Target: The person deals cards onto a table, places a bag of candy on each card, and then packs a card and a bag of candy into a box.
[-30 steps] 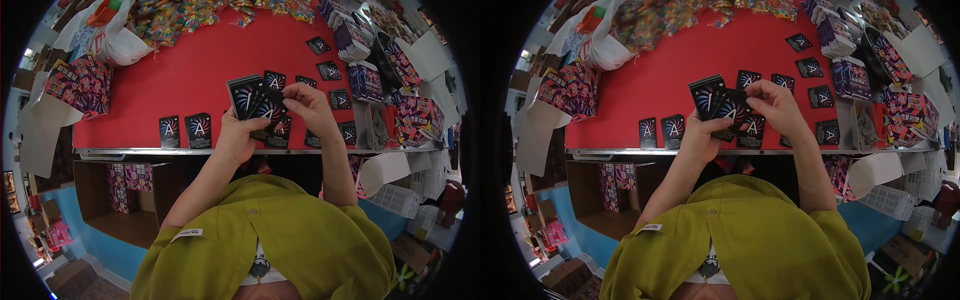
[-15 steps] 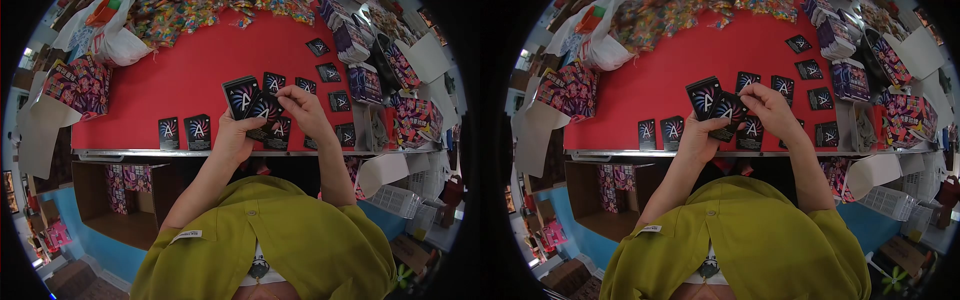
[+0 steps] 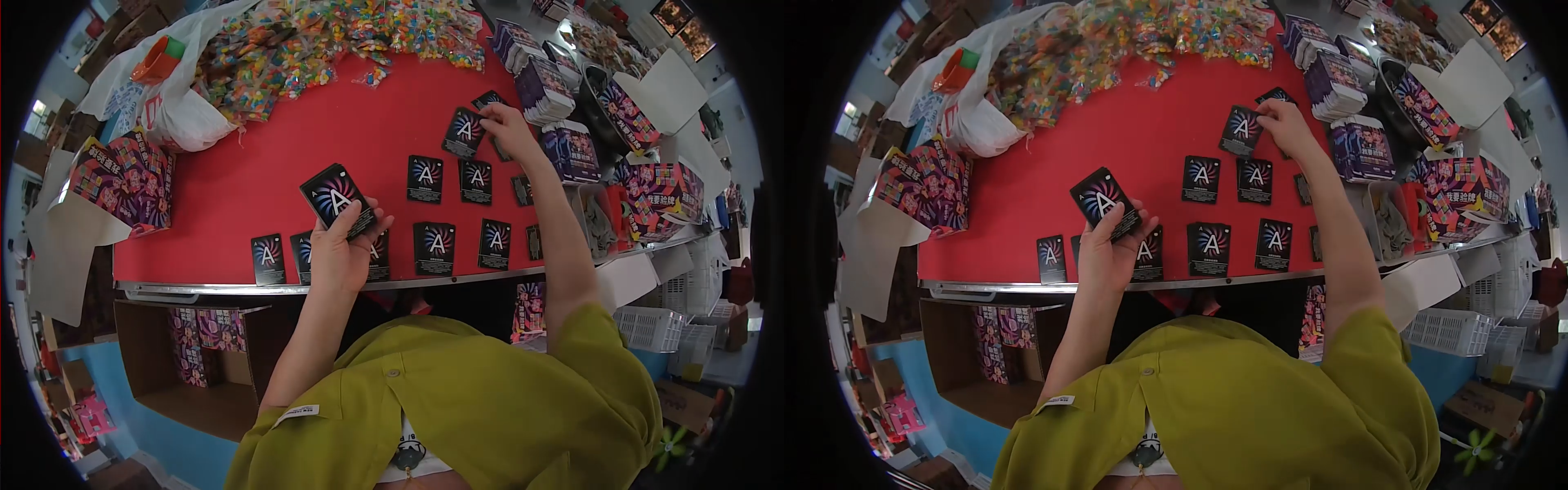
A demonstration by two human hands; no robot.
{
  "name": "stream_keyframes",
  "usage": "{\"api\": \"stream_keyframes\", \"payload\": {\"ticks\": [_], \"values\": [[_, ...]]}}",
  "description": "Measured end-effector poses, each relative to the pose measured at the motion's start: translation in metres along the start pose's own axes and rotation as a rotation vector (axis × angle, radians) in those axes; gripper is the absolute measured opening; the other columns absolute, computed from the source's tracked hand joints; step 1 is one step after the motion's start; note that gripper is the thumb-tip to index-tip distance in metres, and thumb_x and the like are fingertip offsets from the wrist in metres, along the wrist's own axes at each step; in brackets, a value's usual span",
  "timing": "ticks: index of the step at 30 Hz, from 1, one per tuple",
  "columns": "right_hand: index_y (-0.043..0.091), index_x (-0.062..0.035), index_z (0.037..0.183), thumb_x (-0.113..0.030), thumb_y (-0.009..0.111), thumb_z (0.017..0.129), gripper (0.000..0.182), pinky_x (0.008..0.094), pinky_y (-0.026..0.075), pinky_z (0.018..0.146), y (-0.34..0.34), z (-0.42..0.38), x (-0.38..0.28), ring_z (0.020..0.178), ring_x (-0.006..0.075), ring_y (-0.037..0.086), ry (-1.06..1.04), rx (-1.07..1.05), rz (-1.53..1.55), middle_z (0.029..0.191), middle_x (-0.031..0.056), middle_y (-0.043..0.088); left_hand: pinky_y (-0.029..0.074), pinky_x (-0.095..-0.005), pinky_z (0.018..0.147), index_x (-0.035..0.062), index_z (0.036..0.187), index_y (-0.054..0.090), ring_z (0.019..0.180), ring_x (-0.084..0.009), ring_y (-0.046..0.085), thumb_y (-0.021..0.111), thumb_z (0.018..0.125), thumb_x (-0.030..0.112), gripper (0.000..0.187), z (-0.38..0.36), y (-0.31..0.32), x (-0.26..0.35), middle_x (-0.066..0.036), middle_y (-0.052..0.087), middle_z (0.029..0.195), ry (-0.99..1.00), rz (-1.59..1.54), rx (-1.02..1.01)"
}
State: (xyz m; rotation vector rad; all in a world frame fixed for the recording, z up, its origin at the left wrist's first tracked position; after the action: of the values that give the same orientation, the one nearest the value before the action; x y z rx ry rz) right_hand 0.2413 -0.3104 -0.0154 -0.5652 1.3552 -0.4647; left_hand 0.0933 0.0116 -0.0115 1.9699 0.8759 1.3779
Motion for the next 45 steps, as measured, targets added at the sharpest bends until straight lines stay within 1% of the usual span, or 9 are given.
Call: {"api": "stream_keyframes", "payload": {"ticks": [1,3,6,9,11,13,15,19,45], "values": [[0.058,0.0012,0.099,-0.007,0.057,0.084,0.016,0.0281,0.046,0.068,0.004,0.017,0.012,0.077,0.0137,0.06,-0.006,0.008,0.001,0.083,0.0064,0.064,0.055,-0.0449,0.077,0.0011,0.095,0.055,0.08,-0.0233,0.062,0.057,0.086,0.003,0.01,-0.002,0.0,-0.003,-0.012,0.062,0.087,-0.032,-0.004,0.01],[0.061,-0.0008,0.099,-0.016,0.06,0.083,0.022,0.039,0.048,0.073,0.007,0.038,0.015,0.084,0.0286,0.061,-0.016,0.078,-0.435,0.091,0.0132,0.063,0.055,-0.0442,0.077,0.0005,0.096,0.055,0.081,-0.0236,0.062,0.058,0.085,0.003,0.011,-0.006,-0.001,-0.01,-0.012,0.062,0.088,-0.075,-0.003,0.007],[0.06,-0.0008,0.1,-0.015,0.06,0.083,0.022,0.0419,0.046,0.074,0.016,0.037,0.005,0.088,0.0322,0.059,0.033,0.228,-0.843,0.094,0.0144,0.06,0.055,-0.0434,0.076,0.0004,0.095,0.056,0.081,-0.0236,0.062,0.058,0.085,0.003,0.011,-0.009,-0.011,-0.013,-0.013,0.063,0.088,-0.089,0.017,0.013],[0.06,-0.0013,0.1,-0.02,0.061,0.083,0.024,0.0409,0.047,0.075,0.026,0.018,-0.033,0.089,0.0307,0.059,0.026,0.258,-0.82,0.095,0.0127,0.058,0.056,-0.0427,0.074,0.0006,0.096,0.056,0.081,-0.0233,0.062,0.059,0.084,0.003,0.012,-0.012,-0.013,-0.007,-0.012,0.063,0.088,-0.081,0.049,0.026],[0.06,-0.0016,0.098,-0.023,0.061,0.085,0.025,0.0373,0.047,0.073,0.045,-0.01,-0.073,0.087,0.0274,0.059,-0.152,0.288,-0.379,0.093,0.0121,0.058,0.056,-0.0426,0.074,0.0007,0.097,0.056,0.081,-0.023,0.062,0.059,0.084,0.003,0.013,-0.012,-0.015,-0.012,-0.012,0.063,0.088,-0.116,0.078,0.015],[0.06,-0.0021,0.095,-0.023,0.062,0.087,0.022,0.0298,0.046,0.067,0.081,-0.047,-0.12,0.077,0.0164,0.058,-0.2,0.026,0.078,0.083,0.007,0.059,0.056,-0.0411,0.072,0.0007,0.1,0.056,0.079,-0.0222,0.063,0.06,0.083,0.001,0.018,-0.01,-0.003,-0.02,-0.012,0.063,0.088,-0.177,0.094,-0.024],[0.059,-0.0015,0.09,-0.018,0.063,0.087,0.017,0.0225,0.043,0.061,0.11,-0.078,-0.137,0.068,0.0064,0.053,0.02,-0.182,0.408,0.075,0.0016,0.058,0.056,-0.0402,0.071,0.0006,0.101,0.056,0.079,-0.0219,0.063,0.06,0.083,0.0,0.019,-0.013,0.011,-0.028,-0.011,0.063,0.088,-0.222,0.111,-0.056],[0.058,-0.0025,0.086,-0.011,0.065,0.085,0.011,0.0184,0.041,0.056,0.109,-0.098,-0.138,0.062,0.0035,0.05,0.105,-0.091,0.592,0.071,-0.0011,0.057,0.058,-0.036,0.066,0.0002,0.102,0.056,0.076,-0.0214,0.064,0.061,0.079,-0.006,0.024,-0.017,0.013,-0.038,-0.011,0.064,0.089,-0.248,0.129,-0.071],[0.06,-0.0009,0.096,-0.007,0.059,0.088,0.01,0.0188,0.042,0.069,0.112,-0.102,-0.152,0.075,0.0038,0.052,0.087,-0.145,0.746,0.082,-0.0017,0.058,0.06,-0.0363,0.064,0.0021,0.104,0.054,0.078,-0.0206,0.065,0.058,0.073,-0.017,0.037,-0.02,0.014,-0.02,-0.009,0.063,0.09,-0.159,0.089,-0.11]]}}
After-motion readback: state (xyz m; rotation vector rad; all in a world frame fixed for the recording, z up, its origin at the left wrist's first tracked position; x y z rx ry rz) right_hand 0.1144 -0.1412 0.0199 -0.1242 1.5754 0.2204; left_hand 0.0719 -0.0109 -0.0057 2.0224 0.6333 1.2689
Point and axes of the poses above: each hand's wrist, its own z-axis towards the middle knuckle, its own y-axis out of the palm, x = y × z, the point moved 6 cm from there along z, towards the middle knuckle
